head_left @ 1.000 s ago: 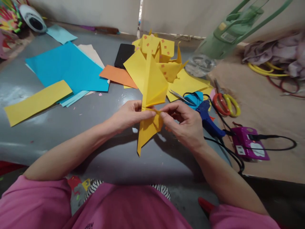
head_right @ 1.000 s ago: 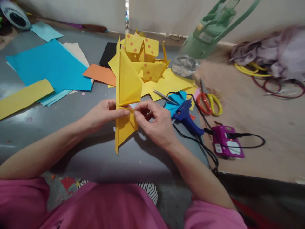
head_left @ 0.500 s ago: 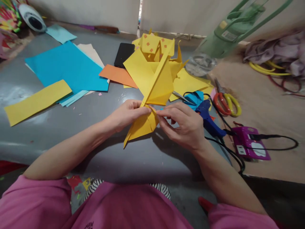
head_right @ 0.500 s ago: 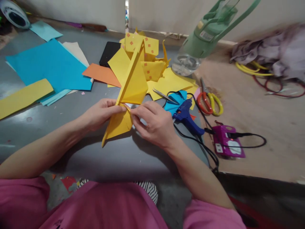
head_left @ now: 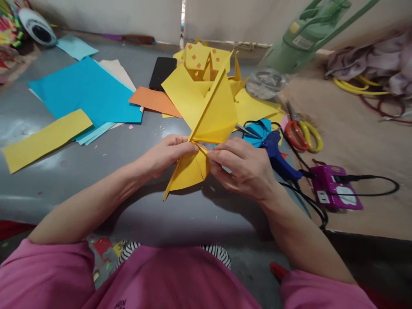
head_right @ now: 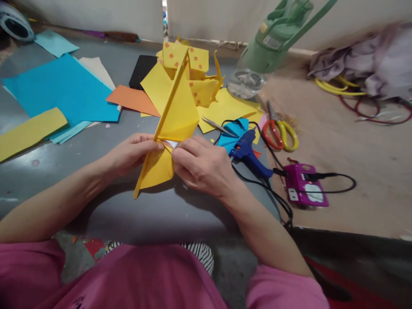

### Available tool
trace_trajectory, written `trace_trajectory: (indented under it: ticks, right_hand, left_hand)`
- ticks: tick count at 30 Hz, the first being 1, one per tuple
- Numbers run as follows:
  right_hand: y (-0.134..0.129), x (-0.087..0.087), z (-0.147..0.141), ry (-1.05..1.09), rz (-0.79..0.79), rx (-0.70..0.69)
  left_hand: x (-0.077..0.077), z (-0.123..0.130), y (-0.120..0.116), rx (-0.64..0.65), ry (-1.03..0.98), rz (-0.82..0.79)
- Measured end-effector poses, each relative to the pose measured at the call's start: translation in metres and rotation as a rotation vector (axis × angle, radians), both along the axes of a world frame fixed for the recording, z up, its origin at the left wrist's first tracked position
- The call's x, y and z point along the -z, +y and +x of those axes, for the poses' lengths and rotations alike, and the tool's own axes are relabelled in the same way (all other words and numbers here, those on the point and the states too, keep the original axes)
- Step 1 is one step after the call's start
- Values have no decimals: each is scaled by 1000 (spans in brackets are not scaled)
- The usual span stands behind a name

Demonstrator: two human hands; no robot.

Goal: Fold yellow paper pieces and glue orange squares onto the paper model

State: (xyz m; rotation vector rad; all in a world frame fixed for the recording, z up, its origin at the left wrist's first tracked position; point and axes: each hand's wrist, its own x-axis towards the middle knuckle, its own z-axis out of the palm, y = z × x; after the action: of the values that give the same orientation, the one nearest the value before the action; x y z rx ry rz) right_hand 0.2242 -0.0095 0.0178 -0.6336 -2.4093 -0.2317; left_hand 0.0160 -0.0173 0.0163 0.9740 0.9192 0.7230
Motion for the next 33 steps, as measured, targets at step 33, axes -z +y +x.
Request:
trace_trajectory:
  ticks: [33]
  right_hand:
    - [5, 0, 1, 530, -1236, 62]
  left_hand:
    - [-2, -1, 0, -105, 158, 159]
